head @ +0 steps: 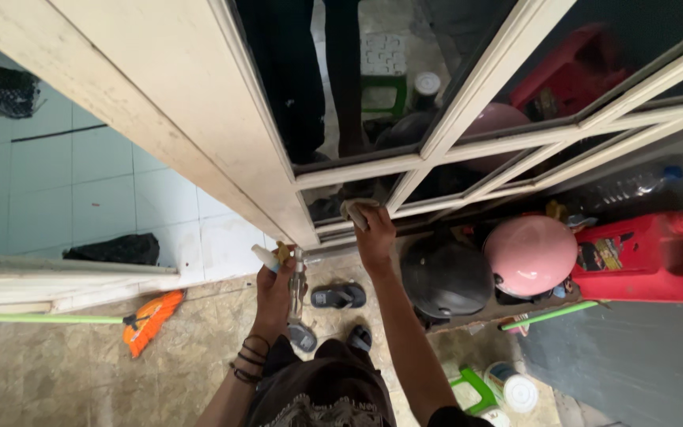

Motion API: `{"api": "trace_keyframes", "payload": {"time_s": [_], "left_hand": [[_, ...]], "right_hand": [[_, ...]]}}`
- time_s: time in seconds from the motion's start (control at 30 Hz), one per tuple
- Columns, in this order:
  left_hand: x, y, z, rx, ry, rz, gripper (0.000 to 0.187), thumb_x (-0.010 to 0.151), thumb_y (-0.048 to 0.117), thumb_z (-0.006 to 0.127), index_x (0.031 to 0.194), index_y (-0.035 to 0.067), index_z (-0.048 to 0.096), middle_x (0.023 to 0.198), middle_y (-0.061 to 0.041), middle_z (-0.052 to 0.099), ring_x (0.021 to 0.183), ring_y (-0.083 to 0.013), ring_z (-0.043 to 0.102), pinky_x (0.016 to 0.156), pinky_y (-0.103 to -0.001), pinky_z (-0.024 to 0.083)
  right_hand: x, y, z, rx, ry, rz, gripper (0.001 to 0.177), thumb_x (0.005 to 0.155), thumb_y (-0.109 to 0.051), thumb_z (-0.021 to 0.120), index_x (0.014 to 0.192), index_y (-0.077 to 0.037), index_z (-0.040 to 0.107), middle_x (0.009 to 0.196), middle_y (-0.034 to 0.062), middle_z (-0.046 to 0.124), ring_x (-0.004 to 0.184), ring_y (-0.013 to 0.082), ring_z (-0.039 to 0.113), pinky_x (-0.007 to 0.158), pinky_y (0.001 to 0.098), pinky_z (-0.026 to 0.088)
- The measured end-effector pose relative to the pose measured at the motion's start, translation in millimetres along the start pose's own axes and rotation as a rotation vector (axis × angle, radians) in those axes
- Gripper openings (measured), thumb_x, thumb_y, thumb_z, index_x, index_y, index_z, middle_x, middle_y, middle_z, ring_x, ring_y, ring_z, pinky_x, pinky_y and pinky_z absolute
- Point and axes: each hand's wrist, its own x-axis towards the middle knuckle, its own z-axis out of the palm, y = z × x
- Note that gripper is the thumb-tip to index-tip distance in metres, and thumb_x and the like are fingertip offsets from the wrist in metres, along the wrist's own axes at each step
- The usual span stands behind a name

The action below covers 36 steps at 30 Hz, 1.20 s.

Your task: The person sprays glass cleaner on a multi-pane glass door and wipes each pane with a cloth, moving systematically across the panes. The person holds the spray bottle in one hand and the cloth in the other, repeatedly spraying and wiping the glass surfaces.

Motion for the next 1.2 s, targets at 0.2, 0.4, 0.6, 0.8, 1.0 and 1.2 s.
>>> {"api": "trace_keyframes", "payload": {"time_s": [0.2, 0.4, 0.6, 0.8, 1.0, 1.2], "left_hand": [[6, 2, 3, -0.007, 0.053, 0.001, 0.033, 0.099, 0.024, 0.063, 0.126, 0.005, 0.062, 0.086, -0.003, 0.061, 0.064, -0.0118, 0.058, 0.054, -0.029, 0.050], [0, 18, -6, -0.001, 0.040, 0.060, 0.035, 0.100, 0.025, 0.062, 0.128, 0.005, 0.060, 0.086, -0.003, 0.061, 0.067, -0.0114, 0.060, 0.057, -0.028, 0.052], [-8, 27, -10, 0.025, 0.084, 0.012, 0.035, 0.100, 0.026, 0.061, 0.129, 0.007, 0.060, 0.085, -0.002, 0.061, 0.065, -0.0119, 0.059, 0.055, -0.028, 0.051], [6, 28, -1, -0.006, -0.006, 0.080, 0.035, 0.101, 0.025, 0.062, 0.128, 0.004, 0.060, 0.086, -0.003, 0.061, 0.065, -0.0117, 0.059, 0.055, -0.029, 0.050], [19, 29, 11, -0.089, -0.048, 0.087, 0.035, 0.100, 0.024, 0.063, 0.129, 0.004, 0.059, 0.089, -0.002, 0.059, 0.066, -0.0119, 0.058, 0.056, -0.030, 0.051], [11, 22, 13, -0.060, 0.031, 0.002, 0.034, 0.098, 0.025, 0.063, 0.125, 0.005, 0.060, 0.088, -0.004, 0.063, 0.065, -0.0119, 0.059, 0.056, -0.029, 0.050]], "right_hand": [[-43, 64, 12, -0.135, -0.255, 0.209, 0.021, 0.081, 0.003, 0.073, 0.098, -0.009, 0.074, 0.103, 0.0110, 0.070, 0.091, 0.0347, 0.069, 0.075, 0.0424, 0.057], [-52, 92, 20, -0.157, -0.328, 0.325, 0.020, 0.076, 0.003, 0.073, 0.093, -0.007, 0.075, 0.104, 0.0149, 0.069, 0.092, 0.0393, 0.068, 0.075, 0.0460, 0.056], [-18, 27, -8, -0.036, -0.065, 0.236, 0.020, 0.082, -0.001, 0.081, 0.099, -0.006, 0.073, 0.097, 0.0141, 0.069, 0.085, 0.0319, 0.070, 0.073, 0.0412, 0.057], [52, -50, -24, 0.058, 0.198, -0.071, 0.028, 0.083, 0.004, 0.082, 0.108, -0.006, 0.074, 0.103, 0.0089, 0.068, 0.087, 0.0244, 0.069, 0.073, 0.0340, 0.057], [54, -44, -5, 0.037, 0.175, -0.177, 0.025, 0.082, 0.002, 0.086, 0.103, -0.007, 0.075, 0.098, 0.0068, 0.064, 0.079, 0.0228, 0.066, 0.066, 0.0344, 0.054], [-1, 0, 8, -0.009, -0.093, -0.121, 0.021, 0.081, -0.002, 0.083, 0.099, -0.008, 0.073, 0.096, 0.0079, 0.064, 0.079, 0.0281, 0.067, 0.065, 0.0376, 0.055]]}}
